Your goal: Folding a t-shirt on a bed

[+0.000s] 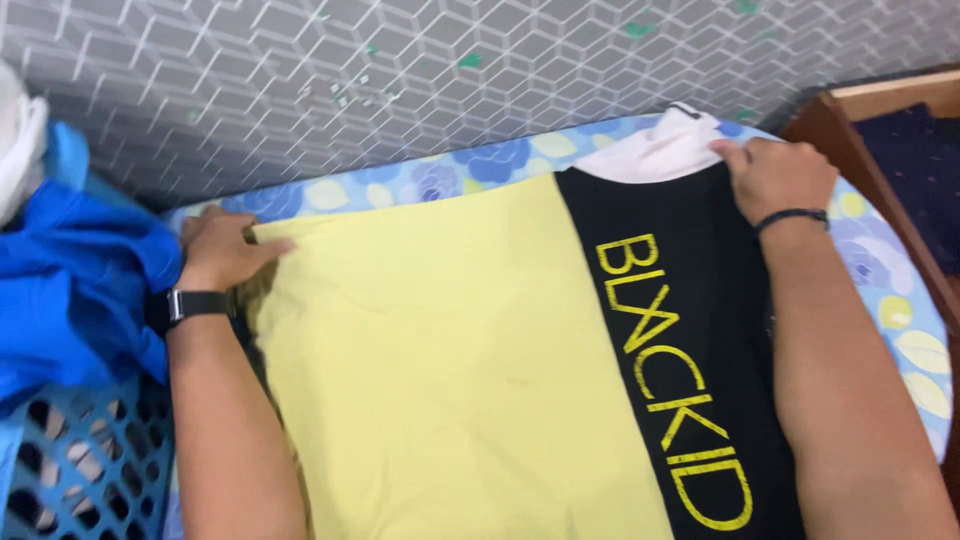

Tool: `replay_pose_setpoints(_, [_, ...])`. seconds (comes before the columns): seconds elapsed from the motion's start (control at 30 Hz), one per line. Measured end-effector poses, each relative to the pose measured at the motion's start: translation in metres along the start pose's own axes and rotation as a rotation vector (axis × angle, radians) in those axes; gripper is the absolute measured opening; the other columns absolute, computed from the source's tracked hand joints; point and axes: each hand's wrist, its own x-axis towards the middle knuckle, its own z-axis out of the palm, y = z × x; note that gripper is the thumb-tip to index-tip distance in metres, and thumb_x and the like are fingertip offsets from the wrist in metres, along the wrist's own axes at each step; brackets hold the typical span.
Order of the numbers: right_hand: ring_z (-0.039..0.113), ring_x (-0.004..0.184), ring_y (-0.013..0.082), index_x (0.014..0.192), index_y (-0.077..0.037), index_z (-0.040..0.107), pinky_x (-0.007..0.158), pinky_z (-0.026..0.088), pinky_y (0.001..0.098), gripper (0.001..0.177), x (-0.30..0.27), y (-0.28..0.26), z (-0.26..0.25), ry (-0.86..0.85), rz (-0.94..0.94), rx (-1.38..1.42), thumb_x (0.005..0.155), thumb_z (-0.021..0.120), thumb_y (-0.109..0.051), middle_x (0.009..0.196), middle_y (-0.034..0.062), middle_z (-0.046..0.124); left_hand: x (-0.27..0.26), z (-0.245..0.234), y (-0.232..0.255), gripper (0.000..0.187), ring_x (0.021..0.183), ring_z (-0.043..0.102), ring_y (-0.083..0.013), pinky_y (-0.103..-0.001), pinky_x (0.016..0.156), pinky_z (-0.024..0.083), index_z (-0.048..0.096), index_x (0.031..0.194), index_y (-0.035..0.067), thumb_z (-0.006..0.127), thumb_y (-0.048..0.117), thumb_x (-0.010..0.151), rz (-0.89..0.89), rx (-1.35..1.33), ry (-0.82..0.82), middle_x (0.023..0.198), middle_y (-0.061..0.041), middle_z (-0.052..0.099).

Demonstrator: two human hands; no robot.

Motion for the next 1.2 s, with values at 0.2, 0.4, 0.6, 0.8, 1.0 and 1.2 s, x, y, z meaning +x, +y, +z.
replay_pose_setpoints(0.2, [0.073,0.078,0.0495,0.103,-0.026,0.080,0.061,0.056,0.0547,0.064,0.002,0.010,0.016,0.106,-0.008,-0.079,0.122,0.048,-0.078,0.085,0.0225,0.076,0.041,0.049,-0.037,0.049,0.094,0.065,-0.0526,-0.058,0.082,0.045,0.065,0.094,0.006,0.063,0.055,0.098,0.186,0.014,0.389,0.101,-0.023,0.074])
replay_pose_setpoints(0.4, [0.073,0.075,0.0440,0.099,-0.025,0.077,0.058,0.055,0.0506,0.065,0.001,0.004,0.014,0.090,-0.012,-0.155,0.123,0.045,-0.076,0.085,0.0158,0.076,0.034,0.051,-0.016,0.016,0.085,0.062,-0.0450,-0.056,0.072,0.042,0.058,0.081,0.011,0.073,0.012,0.086,0.295,-0.234,0.685,0.084,-0.015,0.068])
replay_pose_setpoints(0.6, [0.062,0.102,0.0269,0.112,-0.019,0.068,0.075,0.046,0.0399,0.026,-0.021,-0.084,-0.090,0.480,-0.275,-0.141,0.103,0.077,-0.042,0.108,0.0068,0.066,-0.048,-0.019,0.123,0.041,0.114,0.058,-0.0355,-0.051,0.088,0.047,0.060,0.130,0.017,0.056,0.043,0.098,0.084,0.373,0.580,0.133,-0.016,0.061])
replay_pose_setpoints(0.8, [0.056,0.131,0.0465,0.129,-0.009,0.071,0.106,0.046,0.0556,0.038,-0.084,-0.176,-0.128,-0.187,-0.692,0.727,0.100,0.059,-0.031,0.136,0.0256,0.064,-0.154,-0.026,0.234,0.086,0.145,0.026,-0.0642,-0.075,0.116,0.014,0.035,0.160,0.007,0.029,0.070,0.102,0.290,0.105,-0.109,0.162,-0.036,0.028])
replay_pose_setpoints(1.0, [0.007,0.158,0.0369,0.162,-0.034,0.030,0.125,0.001,0.0566,0.067,-0.096,-0.183,-0.117,-0.439,-0.691,0.383,0.104,0.028,-0.066,0.171,0.0138,0.016,-0.173,-0.037,0.211,0.083,0.150,-0.003,-0.0635,-0.077,0.115,-0.006,0.010,0.167,0.013,0.016,0.066,0.104,0.286,-0.012,-0.177,0.170,-0.031,0.000])
replay_pose_setpoints(1.2, [0.027,0.155,0.0363,0.161,-0.020,0.038,0.124,0.017,0.0571,0.064,-0.065,-0.122,-0.083,-0.207,-0.564,0.301,0.107,0.041,-0.053,0.165,0.0249,0.033,-0.134,0.001,0.138,0.079,0.152,0.018,-0.0557,-0.069,0.120,0.011,0.035,0.163,0.008,0.031,0.062,0.105,0.194,0.002,0.189,0.167,-0.032,0.024])
